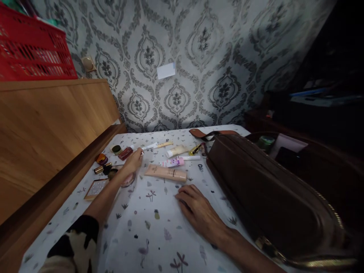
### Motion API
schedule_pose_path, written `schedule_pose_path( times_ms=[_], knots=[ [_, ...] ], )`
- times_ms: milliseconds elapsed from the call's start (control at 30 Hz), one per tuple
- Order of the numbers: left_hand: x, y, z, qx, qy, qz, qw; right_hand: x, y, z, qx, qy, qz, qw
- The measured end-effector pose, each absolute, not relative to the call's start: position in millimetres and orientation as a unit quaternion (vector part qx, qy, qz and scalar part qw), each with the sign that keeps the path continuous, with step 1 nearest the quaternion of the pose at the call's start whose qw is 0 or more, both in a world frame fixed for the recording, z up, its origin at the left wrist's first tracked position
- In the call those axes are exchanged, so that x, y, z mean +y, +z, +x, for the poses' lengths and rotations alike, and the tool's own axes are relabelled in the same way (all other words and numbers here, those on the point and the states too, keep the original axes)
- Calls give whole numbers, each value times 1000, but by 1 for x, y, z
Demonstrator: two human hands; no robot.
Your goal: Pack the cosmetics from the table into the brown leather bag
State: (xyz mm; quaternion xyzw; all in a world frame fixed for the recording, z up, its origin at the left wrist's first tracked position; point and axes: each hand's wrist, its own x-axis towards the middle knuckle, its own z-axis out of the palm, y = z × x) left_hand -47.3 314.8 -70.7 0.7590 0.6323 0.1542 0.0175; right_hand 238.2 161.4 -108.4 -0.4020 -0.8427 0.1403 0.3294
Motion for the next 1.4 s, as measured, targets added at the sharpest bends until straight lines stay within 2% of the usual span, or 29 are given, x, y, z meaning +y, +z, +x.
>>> schedule_pose_path(
  times_ms=[233, 567, 667, 867, 1133, 1400],
  knots=[
    [338, -82, -40, 635, 143, 758, 40, 160, -107, 238, -843, 133, -402, 331],
    [331, -89, -38, 644, 83, 760, 11, 171, -106, 233, -843, 128, -400, 336],
    [327, -90, -35, 645, 84, 760, 1, 186, -94, 211, -867, 49, -395, 299],
    [320, -86, -34, 652, 96, 752, -8, 232, -80, 178, -902, -19, -410, 136],
    [320, -88, -32, 662, 95, 743, -14, 295, -54, 180, -866, 92, -461, 171],
    [323, -93, -33, 655, 75, 752, -33, 381, -57, 156, -822, 36, -560, 100]
  ],
)
